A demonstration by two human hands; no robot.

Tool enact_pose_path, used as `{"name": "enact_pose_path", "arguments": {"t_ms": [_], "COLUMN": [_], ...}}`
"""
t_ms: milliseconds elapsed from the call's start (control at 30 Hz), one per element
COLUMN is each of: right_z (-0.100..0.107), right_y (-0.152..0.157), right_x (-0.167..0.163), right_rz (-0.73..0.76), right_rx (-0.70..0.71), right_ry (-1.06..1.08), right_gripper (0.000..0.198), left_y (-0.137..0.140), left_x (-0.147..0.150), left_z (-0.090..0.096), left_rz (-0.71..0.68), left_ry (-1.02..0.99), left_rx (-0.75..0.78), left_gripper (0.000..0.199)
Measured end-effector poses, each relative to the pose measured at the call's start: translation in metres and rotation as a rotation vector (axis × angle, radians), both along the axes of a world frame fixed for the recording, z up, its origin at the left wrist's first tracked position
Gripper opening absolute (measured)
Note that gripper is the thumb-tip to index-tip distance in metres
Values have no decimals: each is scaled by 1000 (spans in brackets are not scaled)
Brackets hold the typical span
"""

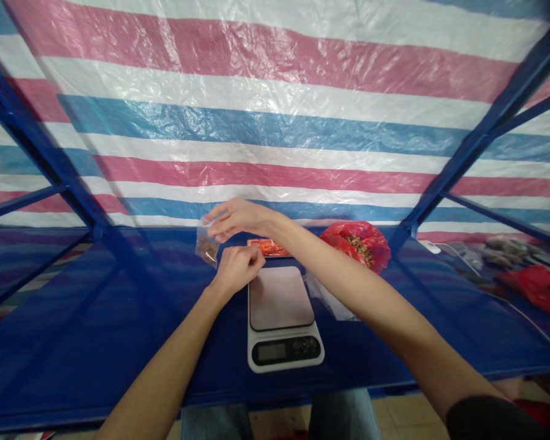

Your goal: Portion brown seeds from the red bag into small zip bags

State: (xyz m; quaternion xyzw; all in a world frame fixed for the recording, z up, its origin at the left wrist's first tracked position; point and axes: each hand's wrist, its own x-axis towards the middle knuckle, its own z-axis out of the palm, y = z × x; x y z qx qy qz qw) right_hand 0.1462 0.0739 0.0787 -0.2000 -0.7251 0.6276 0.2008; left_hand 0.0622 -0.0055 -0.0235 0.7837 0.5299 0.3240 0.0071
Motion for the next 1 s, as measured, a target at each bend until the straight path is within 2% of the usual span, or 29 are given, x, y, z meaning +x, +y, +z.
{"name": "enact_pose_path", "arguments": {"t_ms": [100,200,300,367,433,467,567,667,733,867,1000], "right_z": [14,12,-1,-9,-15,-16,-15,-13,-14,-21,-27], "right_y": [13,20,22,24,27,28,32,35,36,37,39], "right_x": [58,102,125,129,128,127,122,122,124,125,121], "right_rz": [-140,-249,-292,-307,-337,-354,-394,-400,-379,-328,-332], "right_rx": [-189,-272,-291,-305,-325,-332,-332,-317,-290,-228,-243], "right_ry": [141,199,171,146,137,141,187,235,251,274,236], "right_gripper": [7,4,7,7,6,6,7,10,14,18,18], "left_y": [-4,-10,-12,-7,6,15,43,63,71,80,83], "left_x": [0,2,5,9,14,16,21,22,22,20,17], "left_z": [3,5,14,28,50,63,98,118,120,113,106], "left_rz": [-55,-57,-38,-20,-16,-55,-340,-437,-436,-413,-456], "left_ry": [-16,-51,-92,-156,-250,-280,-297,-306,-333,-394,-424], "left_rx": [92,245,340,336,242,123,-305,-438,-449,-495,-536], "left_gripper": [26,31,37,41,43,44,53,52,52,49,40]}}
